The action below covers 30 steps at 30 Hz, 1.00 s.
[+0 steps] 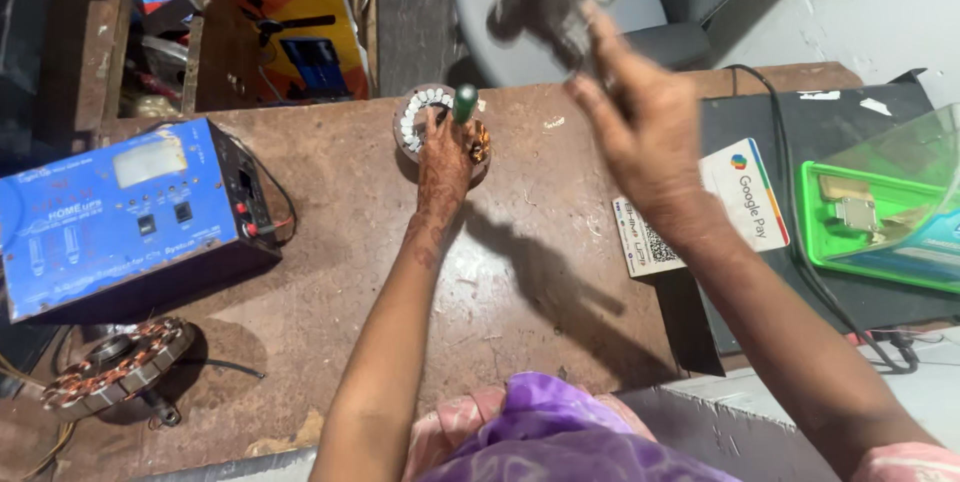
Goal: The person seats copper motor windings in a ceiling fan stator, holding a green-handled screwdriver against the coil slots and striking it with a claw hammer, working around the stator slot by slot. A second disassembled fan stator sits on the bench beside the work.
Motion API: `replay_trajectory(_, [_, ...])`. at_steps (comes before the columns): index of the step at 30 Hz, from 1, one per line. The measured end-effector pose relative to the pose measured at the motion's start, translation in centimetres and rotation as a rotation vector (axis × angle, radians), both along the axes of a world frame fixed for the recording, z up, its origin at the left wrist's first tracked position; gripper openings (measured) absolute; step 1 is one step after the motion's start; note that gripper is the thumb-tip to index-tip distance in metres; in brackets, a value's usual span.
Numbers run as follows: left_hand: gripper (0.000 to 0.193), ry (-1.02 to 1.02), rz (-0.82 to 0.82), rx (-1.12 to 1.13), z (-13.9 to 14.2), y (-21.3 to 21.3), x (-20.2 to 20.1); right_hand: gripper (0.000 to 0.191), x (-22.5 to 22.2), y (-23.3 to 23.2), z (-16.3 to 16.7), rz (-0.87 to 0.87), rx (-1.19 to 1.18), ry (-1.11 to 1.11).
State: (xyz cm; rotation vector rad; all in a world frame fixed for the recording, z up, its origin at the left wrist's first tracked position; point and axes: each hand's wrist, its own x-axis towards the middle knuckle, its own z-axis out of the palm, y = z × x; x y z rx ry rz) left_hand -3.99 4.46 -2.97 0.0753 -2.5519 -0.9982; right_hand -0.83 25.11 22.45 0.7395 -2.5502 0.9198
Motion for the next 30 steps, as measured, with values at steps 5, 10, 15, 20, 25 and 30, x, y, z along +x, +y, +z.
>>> replay_trajectory(5, [0.04, -0.05, 0.011, 0.102, 0.7, 0.1, -0.4, 0.039, -0.2, -0.6, 0.2, -0.109, -0.208, 0.231])
replay_trajectory(10, [0.038, -0.19, 0.064, 0.261, 1.5, 0.1, -0.7, 0.052, 0.7, -1.5, -3.9, 0.124, -0.059, 0.071])
replay_trajectory(15, [0.046, -0.206, -0.092, 0.309, 2.5, -2.0, 0.5, 0.028, -3.0, 1.7, -7.3, -0.071, -0.424, -0.413])
replay_trajectory(20, [0.041, -0.08, -0.272, 0.236, 5.3, -5.2, 0.7, 0.021, -6.0, 1.2, -15.6, -0.278, -0.488, -0.83])
replay_trajectory(25, [0.043, 0.031, -0.1, 0.145, 7.5, -6.9, 0.3, 0.025, -7.1, 1.3, -22.9, -0.321, -0.537, -0.936])
replay_trajectory(30, [0.05, -0.117, 0.149, 0.101, 6.7, -8.0, -1.4, 0.028, -8.3, 1.0, -23.5, -0.282, 0.109, -0.344])
